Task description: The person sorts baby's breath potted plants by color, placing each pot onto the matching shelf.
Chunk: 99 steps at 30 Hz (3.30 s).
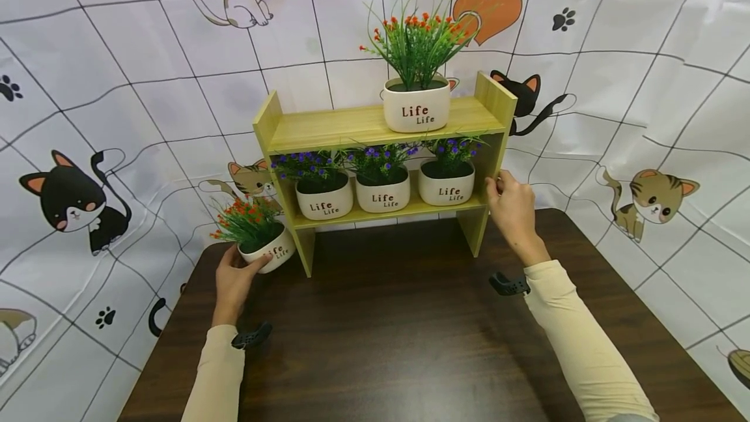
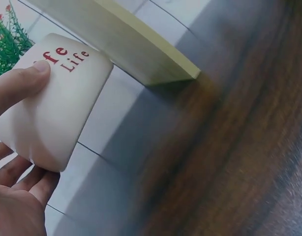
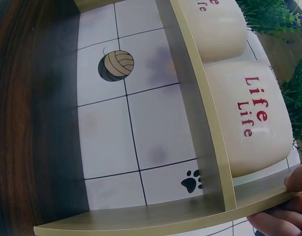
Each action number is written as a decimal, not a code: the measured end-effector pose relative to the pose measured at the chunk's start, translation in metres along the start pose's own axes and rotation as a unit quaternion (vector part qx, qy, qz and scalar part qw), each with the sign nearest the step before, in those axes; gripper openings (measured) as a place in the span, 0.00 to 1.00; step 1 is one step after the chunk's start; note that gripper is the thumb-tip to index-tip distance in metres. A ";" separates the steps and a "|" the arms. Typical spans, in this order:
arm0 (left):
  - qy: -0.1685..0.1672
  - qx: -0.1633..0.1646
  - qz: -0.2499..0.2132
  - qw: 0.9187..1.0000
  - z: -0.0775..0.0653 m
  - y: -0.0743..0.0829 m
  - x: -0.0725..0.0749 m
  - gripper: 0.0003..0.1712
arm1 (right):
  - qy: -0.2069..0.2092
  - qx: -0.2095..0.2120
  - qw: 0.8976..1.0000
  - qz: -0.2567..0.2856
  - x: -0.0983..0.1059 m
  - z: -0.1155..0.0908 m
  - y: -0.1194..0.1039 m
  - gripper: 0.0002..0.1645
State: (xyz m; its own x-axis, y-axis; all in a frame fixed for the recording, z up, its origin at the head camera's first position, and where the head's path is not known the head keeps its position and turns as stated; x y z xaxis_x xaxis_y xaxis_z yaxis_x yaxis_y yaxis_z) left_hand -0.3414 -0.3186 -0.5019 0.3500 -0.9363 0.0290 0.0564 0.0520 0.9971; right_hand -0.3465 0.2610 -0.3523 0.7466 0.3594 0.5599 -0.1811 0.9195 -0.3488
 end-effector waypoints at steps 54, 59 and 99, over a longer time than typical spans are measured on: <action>0.055 -0.236 -0.243 0.939 -0.074 0.184 -0.002 0.32 | 0.014 0.017 1.000 -0.003 0.003 0.000 -0.006 0.13; 0.044 -0.247 -0.235 0.939 -0.081 0.197 -0.009 0.32 | 0.013 0.017 1.000 -0.001 0.003 0.001 -0.006 0.13; -0.082 -0.330 -0.206 0.918 -0.092 0.292 -0.108 0.27 | 0.013 0.016 1.000 0.001 0.003 -0.003 -0.005 0.10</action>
State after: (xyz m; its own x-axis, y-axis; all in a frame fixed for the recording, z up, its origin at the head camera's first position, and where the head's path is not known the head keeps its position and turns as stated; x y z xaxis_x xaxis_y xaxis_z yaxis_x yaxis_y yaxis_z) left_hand -0.2767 -0.1702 -0.2207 0.0297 -0.9603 -0.2773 0.7250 -0.1703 0.6674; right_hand -0.3416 0.2576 -0.3507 0.7625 0.3566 0.5398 -0.2018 0.9238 -0.3253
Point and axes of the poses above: each hand's wrist, its own z-axis towards the middle knuckle, its own x-axis out of the back of the hand, y = z × x, the point moved 5 cm from there along z, towards the middle knuckle, and after that the axes turned 12 degrees about -z, right-handed, at the moved point
